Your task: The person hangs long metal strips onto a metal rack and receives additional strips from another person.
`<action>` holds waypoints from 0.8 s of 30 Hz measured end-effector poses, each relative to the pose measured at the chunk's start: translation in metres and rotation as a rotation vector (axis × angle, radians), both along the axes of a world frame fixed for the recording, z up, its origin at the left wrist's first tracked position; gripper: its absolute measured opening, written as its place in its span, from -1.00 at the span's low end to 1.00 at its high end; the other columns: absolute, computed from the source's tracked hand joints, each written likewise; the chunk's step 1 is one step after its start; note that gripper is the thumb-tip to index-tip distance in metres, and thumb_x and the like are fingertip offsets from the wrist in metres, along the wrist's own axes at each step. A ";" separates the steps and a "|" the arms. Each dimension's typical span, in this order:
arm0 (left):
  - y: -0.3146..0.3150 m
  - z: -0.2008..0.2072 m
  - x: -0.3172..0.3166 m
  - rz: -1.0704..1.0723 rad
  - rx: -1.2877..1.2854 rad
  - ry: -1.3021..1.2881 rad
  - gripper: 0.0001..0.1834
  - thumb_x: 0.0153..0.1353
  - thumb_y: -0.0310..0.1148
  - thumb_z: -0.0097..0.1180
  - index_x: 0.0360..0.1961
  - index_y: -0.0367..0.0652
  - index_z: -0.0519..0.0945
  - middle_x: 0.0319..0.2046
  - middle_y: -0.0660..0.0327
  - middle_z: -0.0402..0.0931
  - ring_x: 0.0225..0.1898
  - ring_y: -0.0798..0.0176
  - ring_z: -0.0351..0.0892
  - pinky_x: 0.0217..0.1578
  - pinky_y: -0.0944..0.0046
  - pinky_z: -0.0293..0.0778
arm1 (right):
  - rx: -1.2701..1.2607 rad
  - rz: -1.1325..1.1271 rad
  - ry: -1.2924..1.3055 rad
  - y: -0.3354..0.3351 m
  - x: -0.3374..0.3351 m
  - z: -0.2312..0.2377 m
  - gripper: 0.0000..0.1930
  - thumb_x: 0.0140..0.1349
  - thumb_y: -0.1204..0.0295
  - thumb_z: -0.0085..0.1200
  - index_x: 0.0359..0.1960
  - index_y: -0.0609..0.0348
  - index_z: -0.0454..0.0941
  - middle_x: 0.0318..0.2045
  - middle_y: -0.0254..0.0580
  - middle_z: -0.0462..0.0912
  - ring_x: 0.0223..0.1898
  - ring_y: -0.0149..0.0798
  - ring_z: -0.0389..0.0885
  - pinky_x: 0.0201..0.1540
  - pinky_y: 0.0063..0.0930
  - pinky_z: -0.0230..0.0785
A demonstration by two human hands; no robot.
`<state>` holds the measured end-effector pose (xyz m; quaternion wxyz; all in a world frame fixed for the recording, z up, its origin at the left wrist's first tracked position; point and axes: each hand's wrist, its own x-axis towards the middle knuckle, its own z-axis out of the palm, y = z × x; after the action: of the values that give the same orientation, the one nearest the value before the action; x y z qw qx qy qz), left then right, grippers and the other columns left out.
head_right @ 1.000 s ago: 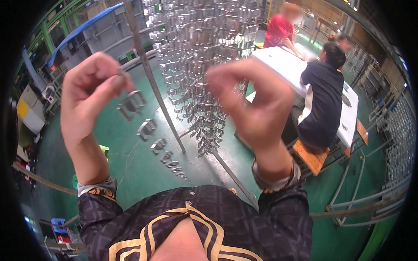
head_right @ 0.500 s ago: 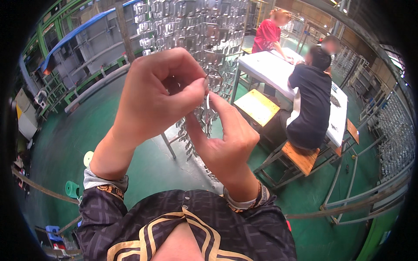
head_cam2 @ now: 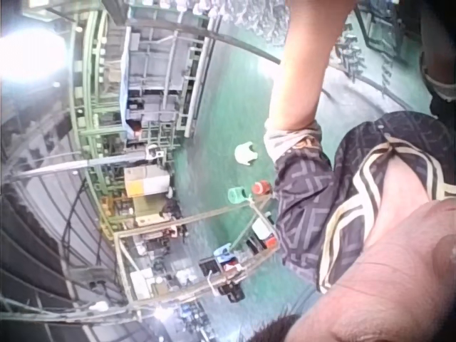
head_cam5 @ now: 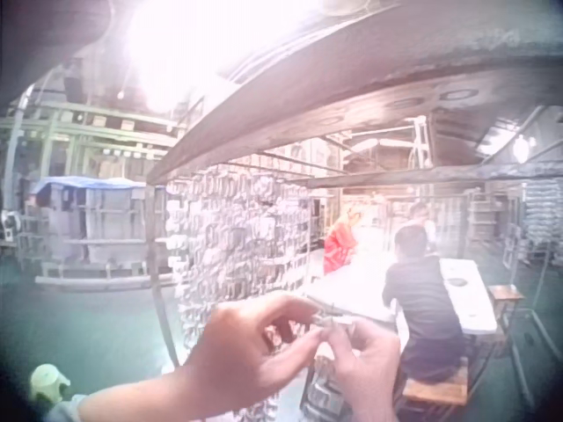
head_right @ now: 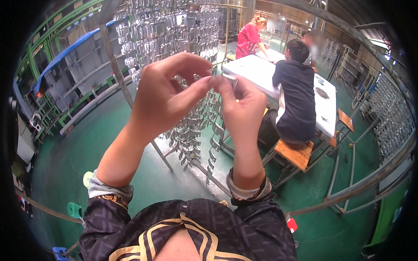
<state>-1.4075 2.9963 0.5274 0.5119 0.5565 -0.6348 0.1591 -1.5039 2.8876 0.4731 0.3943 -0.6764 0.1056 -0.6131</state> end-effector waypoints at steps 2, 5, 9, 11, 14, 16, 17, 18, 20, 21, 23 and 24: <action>0.008 -0.001 0.003 0.022 0.019 0.021 -0.80 -0.01 -0.42 0.20 -0.31 -0.20 0.59 -0.47 0.27 0.59 -0.50 0.56 0.47 -0.63 0.55 0.33 | 0.083 0.153 -0.051 -0.023 0.007 0.007 -0.72 0.15 0.30 0.13 -0.45 0.35 0.56 -0.58 -0.22 0.63 -0.54 -0.55 0.52 -0.54 -0.71 0.23; 0.023 -0.002 0.005 0.031 0.065 0.106 -0.82 0.01 -0.47 0.19 -0.30 -0.20 0.59 -0.44 0.29 0.58 -0.47 0.57 0.46 -0.60 0.57 0.34 | 0.135 0.334 -0.042 -0.051 0.005 0.033 -0.77 0.18 0.40 0.08 -0.32 0.40 0.52 -0.47 -0.14 0.60 -0.39 -0.32 0.63 -0.32 -0.54 0.47; 0.048 -0.011 0.016 0.053 0.112 0.184 -0.82 0.03 -0.56 0.16 -0.29 -0.25 0.57 -0.37 0.27 0.56 -0.41 0.53 0.46 -0.52 0.55 0.38 | 0.117 0.489 -0.109 -0.088 0.021 0.059 -0.78 0.17 0.37 0.09 -0.33 0.32 0.53 -0.45 -0.13 0.61 -0.39 -0.30 0.64 -0.27 -0.49 0.50; 0.058 -0.016 0.022 0.037 0.099 0.197 -0.81 0.03 -0.58 0.16 -0.27 -0.28 0.56 -0.37 0.25 0.55 -0.39 0.51 0.47 -0.48 0.54 0.38 | 0.040 0.609 -0.098 -0.104 0.028 0.073 -0.78 0.17 0.36 0.08 -0.33 0.31 0.53 -0.44 -0.13 0.62 -0.40 -0.29 0.64 -0.28 -0.48 0.51; 0.065 -0.024 0.029 0.029 0.004 0.263 -0.79 -0.02 -0.52 0.20 -0.29 -0.26 0.56 -0.45 0.24 0.58 -0.51 0.53 0.47 -0.62 0.56 0.31 | -0.015 0.734 -0.103 -0.122 0.041 0.091 -0.78 0.17 0.34 0.08 -0.32 0.29 0.54 -0.44 -0.11 0.62 -0.41 -0.29 0.64 -0.29 -0.46 0.51; 0.071 -0.025 0.033 0.059 0.008 0.269 -0.79 -0.02 -0.56 0.18 -0.29 -0.28 0.56 -0.44 0.24 0.57 -0.48 0.52 0.47 -0.61 0.56 0.30 | -0.036 0.770 -0.108 -0.134 0.047 0.101 -0.78 0.18 0.34 0.07 -0.30 0.27 0.54 -0.44 -0.10 0.62 -0.43 -0.29 0.64 -0.31 -0.45 0.51; 0.075 -0.027 0.036 0.074 0.012 0.281 -0.79 -0.02 -0.57 0.18 -0.29 -0.28 0.56 -0.44 0.25 0.56 -0.48 0.52 0.47 -0.61 0.56 0.30 | -0.049 0.794 -0.105 -0.138 0.051 0.105 -0.78 0.18 0.34 0.07 -0.29 0.27 0.54 -0.43 -0.10 0.62 -0.44 -0.29 0.64 -0.31 -0.44 0.52; 0.078 -0.029 0.039 0.088 0.017 0.293 -0.79 -0.02 -0.57 0.17 -0.29 -0.28 0.55 -0.45 0.25 0.56 -0.47 0.53 0.46 -0.60 0.57 0.30 | -0.063 0.817 -0.102 -0.143 0.054 0.110 -0.77 0.18 0.34 0.07 -0.29 0.27 0.54 -0.43 -0.09 0.62 -0.45 -0.29 0.64 -0.32 -0.44 0.52; 0.085 -0.032 0.045 0.117 0.020 0.314 -0.79 -0.01 -0.58 0.16 -0.28 -0.28 0.55 -0.45 0.26 0.55 -0.47 0.53 0.45 -0.59 0.57 0.30 | -0.079 0.883 -0.084 -0.149 0.060 0.117 -0.77 0.19 0.34 0.05 -0.27 0.28 0.53 -0.43 -0.09 0.61 -0.49 -0.31 0.63 -0.37 -0.43 0.51; 0.089 -0.033 0.048 0.131 0.018 0.323 -0.79 -0.01 -0.59 0.15 -0.28 -0.29 0.55 -0.46 0.26 0.55 -0.47 0.53 0.45 -0.58 0.57 0.31 | -0.092 0.899 -0.075 -0.152 0.064 0.120 -0.77 0.20 0.34 0.05 -0.27 0.28 0.53 -0.43 -0.09 0.61 -0.50 -0.32 0.62 -0.37 -0.43 0.51; 0.096 -0.036 0.052 0.154 0.017 0.349 -0.79 0.00 -0.59 0.14 -0.27 -0.30 0.54 -0.46 0.26 0.54 -0.46 0.53 0.45 -0.56 0.57 0.32 | -0.118 0.930 -0.058 -0.159 0.072 0.127 -0.77 0.21 0.33 0.03 -0.27 0.28 0.53 -0.42 -0.09 0.61 -0.52 -0.35 0.61 -0.39 -0.43 0.50; 0.099 -0.037 0.054 0.163 0.017 0.367 -0.79 0.00 -0.60 0.13 -0.27 -0.31 0.53 -0.46 0.26 0.54 -0.46 0.52 0.45 -0.55 0.57 0.33 | -0.103 0.967 -0.057 -0.162 0.076 0.130 -0.77 0.22 0.33 0.01 -0.27 0.28 0.53 -0.42 -0.09 0.61 -0.53 -0.36 0.60 -0.39 -0.43 0.50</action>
<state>-1.3531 3.0955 0.4903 0.5996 0.6301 -0.4850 0.0906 -1.4281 2.7257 0.6030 0.6027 -0.6495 -0.2622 -0.3825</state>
